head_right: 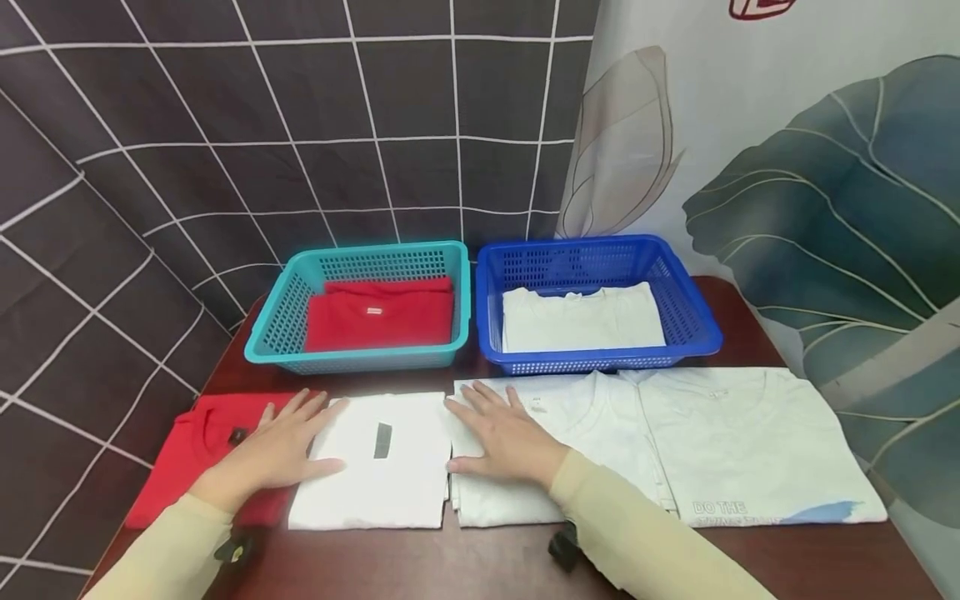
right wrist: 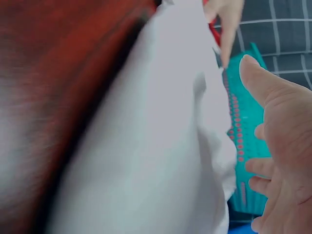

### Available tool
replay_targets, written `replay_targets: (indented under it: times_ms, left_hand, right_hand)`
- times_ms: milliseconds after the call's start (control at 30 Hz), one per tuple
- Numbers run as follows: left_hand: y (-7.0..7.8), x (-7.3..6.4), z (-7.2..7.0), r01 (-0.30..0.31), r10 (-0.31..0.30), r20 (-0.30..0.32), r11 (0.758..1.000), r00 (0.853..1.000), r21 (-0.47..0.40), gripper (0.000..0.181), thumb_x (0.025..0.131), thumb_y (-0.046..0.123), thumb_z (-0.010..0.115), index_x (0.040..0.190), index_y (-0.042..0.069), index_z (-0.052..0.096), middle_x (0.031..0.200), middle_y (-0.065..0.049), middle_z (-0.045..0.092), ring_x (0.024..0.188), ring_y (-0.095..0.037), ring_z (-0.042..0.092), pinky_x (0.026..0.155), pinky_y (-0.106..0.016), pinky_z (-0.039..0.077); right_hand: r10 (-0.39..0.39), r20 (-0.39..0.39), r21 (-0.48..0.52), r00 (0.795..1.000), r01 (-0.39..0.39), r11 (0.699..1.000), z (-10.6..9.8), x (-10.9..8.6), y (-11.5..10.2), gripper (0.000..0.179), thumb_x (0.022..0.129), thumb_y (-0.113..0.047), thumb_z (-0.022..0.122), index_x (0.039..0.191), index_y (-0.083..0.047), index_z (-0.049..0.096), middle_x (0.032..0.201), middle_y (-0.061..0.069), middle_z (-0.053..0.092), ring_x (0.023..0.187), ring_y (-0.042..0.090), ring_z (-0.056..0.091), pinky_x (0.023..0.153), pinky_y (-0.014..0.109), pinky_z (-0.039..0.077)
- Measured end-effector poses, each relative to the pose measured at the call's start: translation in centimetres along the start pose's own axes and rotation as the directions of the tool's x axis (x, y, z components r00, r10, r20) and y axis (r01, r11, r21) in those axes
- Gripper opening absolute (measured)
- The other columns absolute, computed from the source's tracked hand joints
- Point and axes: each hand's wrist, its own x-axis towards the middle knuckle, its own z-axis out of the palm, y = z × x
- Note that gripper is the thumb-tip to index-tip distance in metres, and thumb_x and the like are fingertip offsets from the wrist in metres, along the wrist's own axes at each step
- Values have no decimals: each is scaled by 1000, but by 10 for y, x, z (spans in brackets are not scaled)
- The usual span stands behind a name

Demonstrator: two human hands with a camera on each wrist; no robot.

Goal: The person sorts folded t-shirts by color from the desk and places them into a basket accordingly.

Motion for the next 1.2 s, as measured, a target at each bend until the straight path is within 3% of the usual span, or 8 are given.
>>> replay_targets:
  times_ms: [200, 367, 533, 800, 933, 1033, 1133, 1200]
  left_hand:
    - [2, 8, 0, -30, 29, 27, 999, 999, 17, 105, 64, 70, 72, 149, 21, 37, 143, -18, 43, 135, -44, 31, 102, -72, 19]
    - [7, 7, 0, -36, 37, 13, 999, 999, -39, 104, 63, 63, 78, 148, 18, 39, 142, -17, 45, 134, -42, 33, 107, -66, 21]
    - [11, 7, 1, -15, 16, 9, 994, 1000, -106, 104, 61, 57, 83, 148, 18, 40, 141, -14, 46, 134, -39, 35, 107, -61, 27]
    - [19, 3, 6, -8, -5, -50, 966, 999, -259, 92, 59, 38, 91, 140, 24, 50, 128, -6, 48, 113, -23, 48, 83, -43, 54]
    - [21, 1, 8, -43, 7, -117, 950, 993, -310, 82, 60, 27, 92, 134, 19, 56, 130, -14, 44, 115, -30, 47, 82, -44, 54]
    - [22, -1, 11, -28, -23, -141, 938, 990, -346, 78, 61, 24, 91, 131, 16, 58, 136, -20, 39, 120, -36, 44, 83, -48, 54]
    - [24, -3, 14, 17, -77, -141, 923, 987, -385, 75, 62, 22, 90, 130, 16, 59, 139, -23, 38, 122, -39, 43, 85, -52, 52]
    - [26, -4, 15, 51, -111, -123, 910, 986, -412, 72, 64, 21, 90, 129, 17, 60, 137, -21, 42, 121, -39, 45, 88, -54, 50]
  right_hand:
    - [16, 118, -25, 993, -13, 1000, 8, 32, -4, 80, 85, -71, 49, 150, -27, 34, 153, 16, 31, 144, 33, 18, 110, 65, 11]
    - [11, 169, -57, 986, -1, 998, 14, 45, -4, 74, 85, -70, 50, 148, -32, 38, 149, 16, 39, 144, 35, 19, 109, 67, 10]
    - [-25, 134, 8, 991, 25, 1000, 16, 50, -7, 69, 85, -56, 65, 145, -29, 44, 138, 13, 51, 136, 32, 34, 109, 63, 18]
    - [-59, 75, 221, 995, 41, 974, 18, 54, -12, 42, 83, -18, 75, 122, -25, 61, 111, -3, 61, 108, 16, 53, 103, 38, 36]
    - [-45, 31, 324, 999, 33, 946, 18, 56, -13, 25, 85, -6, 69, 101, -25, 68, 102, -7, 59, 100, 11, 54, 93, 31, 44]
    - [-19, -3, 414, 1000, 18, 910, 18, 55, -13, 24, 87, -2, 65, 92, -25, 69, 102, -8, 59, 102, 10, 55, 93, 31, 45]
    - [42, 15, 532, 999, -44, 845, 18, 54, -14, 25, 89, -2, 63, 92, -25, 72, 106, -9, 64, 107, 10, 56, 97, 33, 43]
    - [75, 61, 614, 995, -97, 783, 18, 51, -14, 26, 90, -2, 61, 94, -24, 74, 107, -9, 67, 109, 10, 57, 98, 34, 42]
